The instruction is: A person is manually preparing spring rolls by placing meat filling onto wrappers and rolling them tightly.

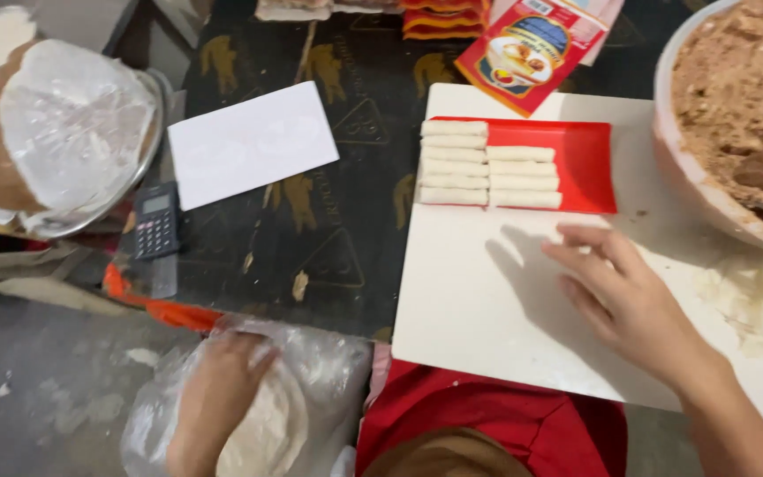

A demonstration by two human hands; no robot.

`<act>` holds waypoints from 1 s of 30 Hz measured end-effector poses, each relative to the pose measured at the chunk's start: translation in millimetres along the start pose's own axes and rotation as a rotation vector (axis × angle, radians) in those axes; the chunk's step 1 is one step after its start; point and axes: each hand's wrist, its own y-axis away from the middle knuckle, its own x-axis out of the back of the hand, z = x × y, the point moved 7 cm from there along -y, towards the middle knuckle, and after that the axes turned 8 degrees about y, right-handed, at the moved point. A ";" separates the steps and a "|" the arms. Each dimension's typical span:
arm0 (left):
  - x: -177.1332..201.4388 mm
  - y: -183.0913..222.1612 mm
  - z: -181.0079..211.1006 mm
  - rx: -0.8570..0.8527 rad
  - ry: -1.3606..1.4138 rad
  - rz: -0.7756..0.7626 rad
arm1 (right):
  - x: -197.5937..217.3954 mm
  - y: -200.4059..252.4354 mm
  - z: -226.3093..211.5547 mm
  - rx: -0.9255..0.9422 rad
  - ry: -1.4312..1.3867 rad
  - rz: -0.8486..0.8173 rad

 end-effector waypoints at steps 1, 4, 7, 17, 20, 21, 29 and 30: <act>0.3 -7.3 -55.6 -0.001 -0.321 0.393 | 3.5 -0.4 -21.4 0.033 -0.083 0.014; -24.1 11.4 -146.3 0.093 -0.328 0.626 | -2.5 -12.5 -86.7 0.180 -0.279 -0.018; -50.1 17.0 -172.5 0.107 0.130 0.584 | -27.1 -38.7 -155.1 0.398 -0.453 -0.083; -50.6 111.6 -23.8 -0.016 0.271 -0.381 | -267.8 -31.4 -282.4 0.618 -0.390 -0.815; -13.2 82.5 -34.8 -0.022 0.247 0.150 | -313.5 34.7 -281.4 0.812 -0.348 -0.821; -24.4 65.2 -55.5 -0.021 0.250 0.145 | -296.7 26.0 -284.5 0.810 -0.350 -0.826; -88.5 27.6 -159.4 0.285 -0.556 0.671 | -303.5 23.0 -253.0 0.454 -0.135 -1.239; -84.5 32.9 -153.6 0.288 -0.555 0.667 | -301.4 24.3 -254.8 0.455 -0.137 -1.243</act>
